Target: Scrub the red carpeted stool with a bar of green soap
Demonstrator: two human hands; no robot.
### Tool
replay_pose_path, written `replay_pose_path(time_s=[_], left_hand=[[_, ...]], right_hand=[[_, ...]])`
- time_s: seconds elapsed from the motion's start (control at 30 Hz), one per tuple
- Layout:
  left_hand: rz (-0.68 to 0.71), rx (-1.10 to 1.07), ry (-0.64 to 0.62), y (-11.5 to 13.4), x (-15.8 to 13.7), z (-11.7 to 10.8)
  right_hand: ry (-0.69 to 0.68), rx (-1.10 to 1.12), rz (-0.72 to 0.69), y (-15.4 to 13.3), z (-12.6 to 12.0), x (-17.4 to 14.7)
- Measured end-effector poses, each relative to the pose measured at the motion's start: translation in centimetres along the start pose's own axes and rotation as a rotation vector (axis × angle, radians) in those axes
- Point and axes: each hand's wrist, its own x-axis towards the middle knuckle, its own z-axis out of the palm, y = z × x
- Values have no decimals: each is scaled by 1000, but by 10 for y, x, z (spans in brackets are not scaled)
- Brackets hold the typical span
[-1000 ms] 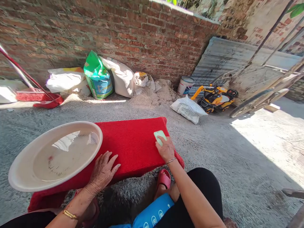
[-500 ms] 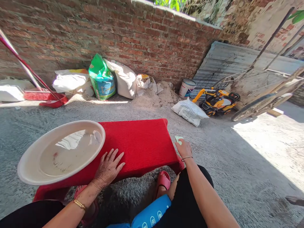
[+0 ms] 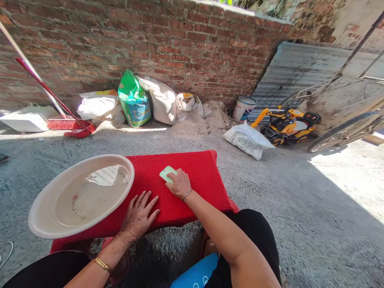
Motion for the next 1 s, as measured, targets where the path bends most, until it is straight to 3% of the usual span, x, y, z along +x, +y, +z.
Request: replay_pose_path(time_s=[0.07, 0.17, 0.27, 0.37, 0.43, 0.5, 0.6, 0.7, 0.8, 0.9, 1.0], left_hand=[[-12, -13, -3, 1, 1, -1], [-5, 7, -4, 2, 1, -2], [-1, 28, 2, 4, 2, -4], [-14, 23, 2, 7, 2, -5], [-36, 8, 7, 10, 2, -6], [-62, -9, 18, 12, 2, -7], [-77, -21, 22, 13, 2, -7], [-78, -23, 12, 13, 1, -6], [-78, -37, 10, 13, 0, -4], [-86, -57, 8, 13, 1, -2], [-101, -74, 14, 14, 1, 0]], right_hand=[[-35, -23, 43, 23, -8, -2], [-12, -49, 214, 85, -33, -18], [63, -47, 483, 149, -61, -42], [154, -57, 760, 178, -78, -53], [196, -35, 776, 168, -76, -47], [198, 17, 618, 135, -62, -30], [144, 92, 326, 55, -27, 1], [27, 123, 133, -31, 9, 25], [-53, 85, 47, -77, 30, 37], [-63, 27, 41, -57, 27, 39], [-18, -31, 185, 20, 2, 27]])
